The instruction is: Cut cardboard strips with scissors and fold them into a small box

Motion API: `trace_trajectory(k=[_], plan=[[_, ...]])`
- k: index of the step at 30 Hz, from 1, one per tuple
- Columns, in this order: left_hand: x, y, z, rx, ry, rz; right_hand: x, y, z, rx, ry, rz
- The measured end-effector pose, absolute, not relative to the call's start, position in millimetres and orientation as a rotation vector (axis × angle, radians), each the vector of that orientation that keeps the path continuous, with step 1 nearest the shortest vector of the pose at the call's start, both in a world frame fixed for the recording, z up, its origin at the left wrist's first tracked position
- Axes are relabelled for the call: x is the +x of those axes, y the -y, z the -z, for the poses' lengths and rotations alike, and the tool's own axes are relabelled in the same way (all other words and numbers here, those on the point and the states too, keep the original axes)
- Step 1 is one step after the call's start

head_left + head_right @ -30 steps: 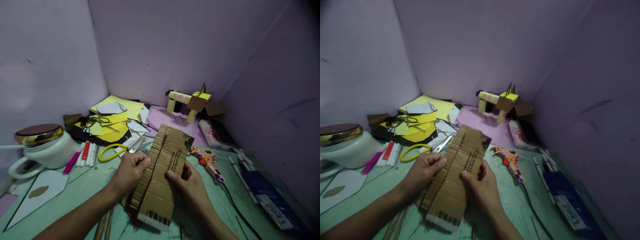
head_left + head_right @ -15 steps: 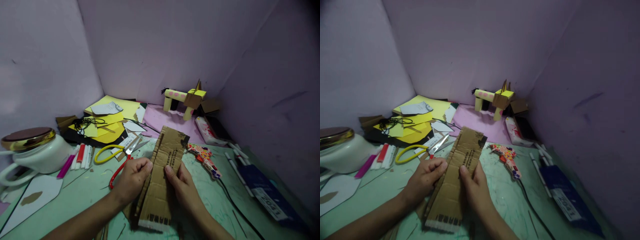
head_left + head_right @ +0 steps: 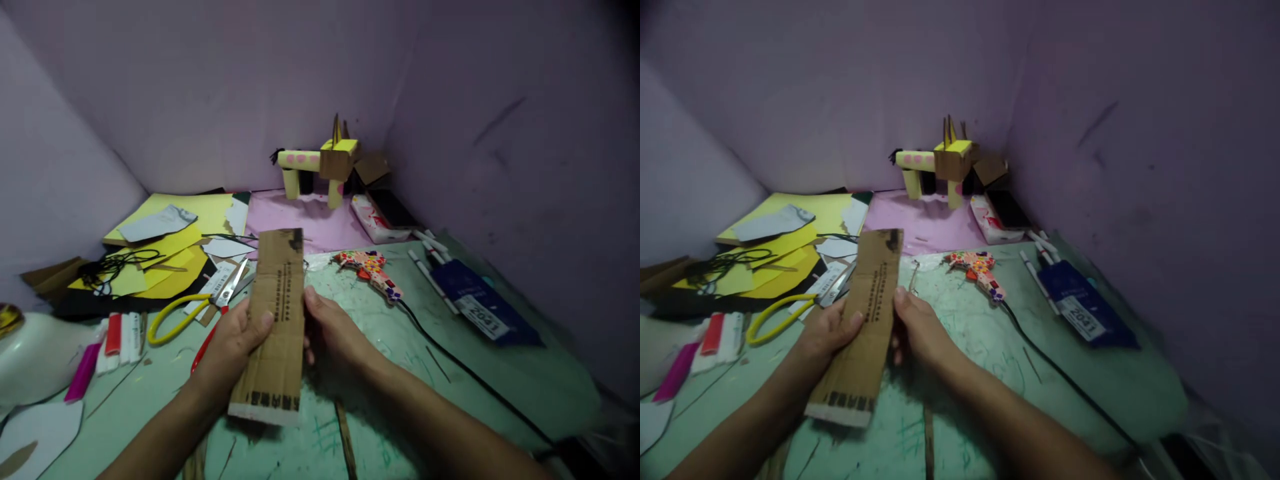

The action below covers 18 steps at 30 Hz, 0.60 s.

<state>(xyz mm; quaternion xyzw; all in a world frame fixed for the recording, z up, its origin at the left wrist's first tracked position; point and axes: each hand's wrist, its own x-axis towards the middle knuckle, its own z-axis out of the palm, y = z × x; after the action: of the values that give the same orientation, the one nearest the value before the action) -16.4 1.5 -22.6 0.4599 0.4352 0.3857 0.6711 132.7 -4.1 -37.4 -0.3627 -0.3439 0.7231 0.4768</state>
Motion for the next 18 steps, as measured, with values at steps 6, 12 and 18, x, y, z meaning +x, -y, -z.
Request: trace_trajectory(k=[6,12,18], plan=[[-21.3,-10.3,15.9,0.847,-1.062,-0.778,140.9,3.1,32.4,-0.816,0.878,-1.979],[-20.2,-9.2,16.7,0.879,-1.122,-0.728,136.4,4.4,32.3,-0.823,0.924,-2.075],[-19.6,-8.2,22.4,0.95,-1.125,-0.728,133.2,4.7,35.7,-0.873,0.921,-2.024]])
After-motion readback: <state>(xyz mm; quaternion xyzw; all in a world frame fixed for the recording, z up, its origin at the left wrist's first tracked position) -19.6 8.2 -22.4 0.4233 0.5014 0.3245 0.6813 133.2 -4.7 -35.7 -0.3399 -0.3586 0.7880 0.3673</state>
